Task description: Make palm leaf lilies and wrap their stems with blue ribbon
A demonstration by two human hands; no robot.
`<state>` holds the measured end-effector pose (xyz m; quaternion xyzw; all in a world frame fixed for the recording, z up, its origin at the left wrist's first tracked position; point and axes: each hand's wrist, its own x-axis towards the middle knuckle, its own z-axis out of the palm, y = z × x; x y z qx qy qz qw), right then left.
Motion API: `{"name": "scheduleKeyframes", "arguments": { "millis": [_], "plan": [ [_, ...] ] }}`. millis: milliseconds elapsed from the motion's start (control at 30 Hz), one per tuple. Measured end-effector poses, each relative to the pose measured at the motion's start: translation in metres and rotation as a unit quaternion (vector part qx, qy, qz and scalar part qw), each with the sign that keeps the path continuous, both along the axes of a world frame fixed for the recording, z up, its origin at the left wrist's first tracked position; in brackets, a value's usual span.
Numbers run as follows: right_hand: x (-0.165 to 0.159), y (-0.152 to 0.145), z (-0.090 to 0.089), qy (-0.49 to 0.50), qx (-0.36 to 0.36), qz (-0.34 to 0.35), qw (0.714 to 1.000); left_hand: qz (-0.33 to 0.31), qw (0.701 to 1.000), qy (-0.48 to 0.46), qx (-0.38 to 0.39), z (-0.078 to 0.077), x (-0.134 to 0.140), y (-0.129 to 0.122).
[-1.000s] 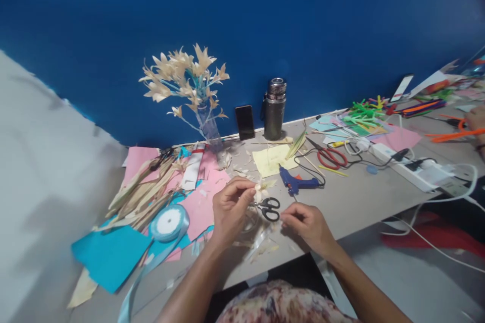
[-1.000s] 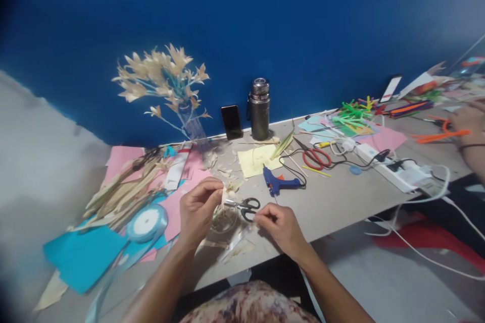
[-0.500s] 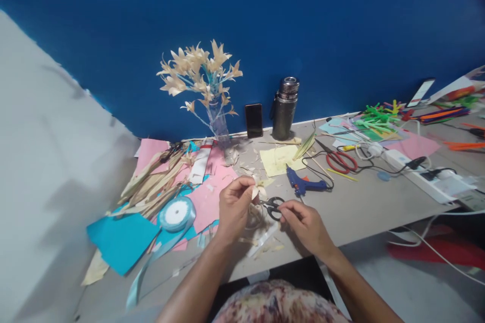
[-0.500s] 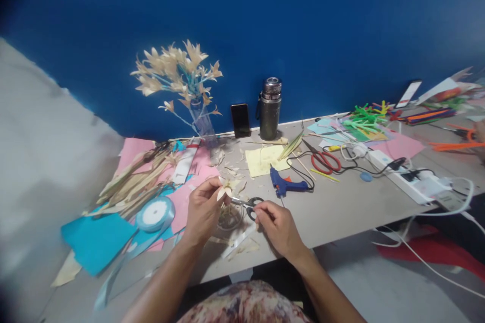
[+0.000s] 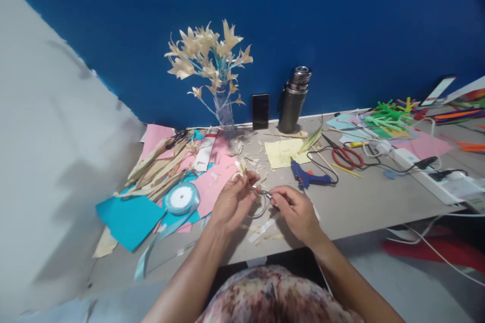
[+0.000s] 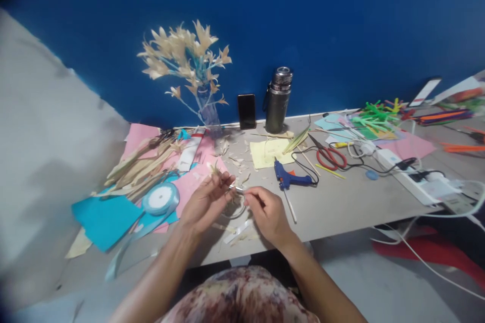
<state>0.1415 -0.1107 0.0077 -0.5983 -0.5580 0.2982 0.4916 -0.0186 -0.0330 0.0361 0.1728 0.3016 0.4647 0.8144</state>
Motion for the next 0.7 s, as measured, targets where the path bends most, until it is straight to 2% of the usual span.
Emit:
{"name": "scheduleKeyframes", "arguments": {
  "millis": [167, 300, 367, 467, 533, 600, 700],
  "plan": [
    [-0.019, 0.020, 0.023, -0.068, 0.084, -0.030, 0.994, -0.026, 1.000, -0.017, 0.000, 0.000, 0.001, -0.013],
    [-0.018, 0.024, 0.030, -0.099, 0.094, 0.045, 0.990, -0.033, 0.998, 0.031, 0.036, -0.005, -0.014, -0.019],
    [-0.010, 0.023, 0.026, -0.096, 0.079, 0.042, 0.991, 0.000, 0.998, 0.052, 0.037, -0.008, -0.030, -0.019],
    [0.010, 0.021, 0.014, -0.088, 0.025, -0.009, 0.996, 0.067, 0.994, 0.073, 0.035, -0.013, -0.059, -0.019],
    [0.022, 0.022, 0.007, -0.124, -0.011, -0.014, 0.992, 0.102, 0.990, 0.092, 0.016, -0.016, -0.075, -0.021],
    [0.030, 0.025, 0.004, -0.210, -0.041, 0.009, 0.977, 0.116, 0.988, 0.103, -0.001, -0.019, -0.086, -0.024],
    [0.029, 0.031, 0.005, -0.361, -0.093, 0.055, 0.926, 0.116, 0.988, 0.101, -0.007, -0.020, -0.091, -0.028]
  ]
}}
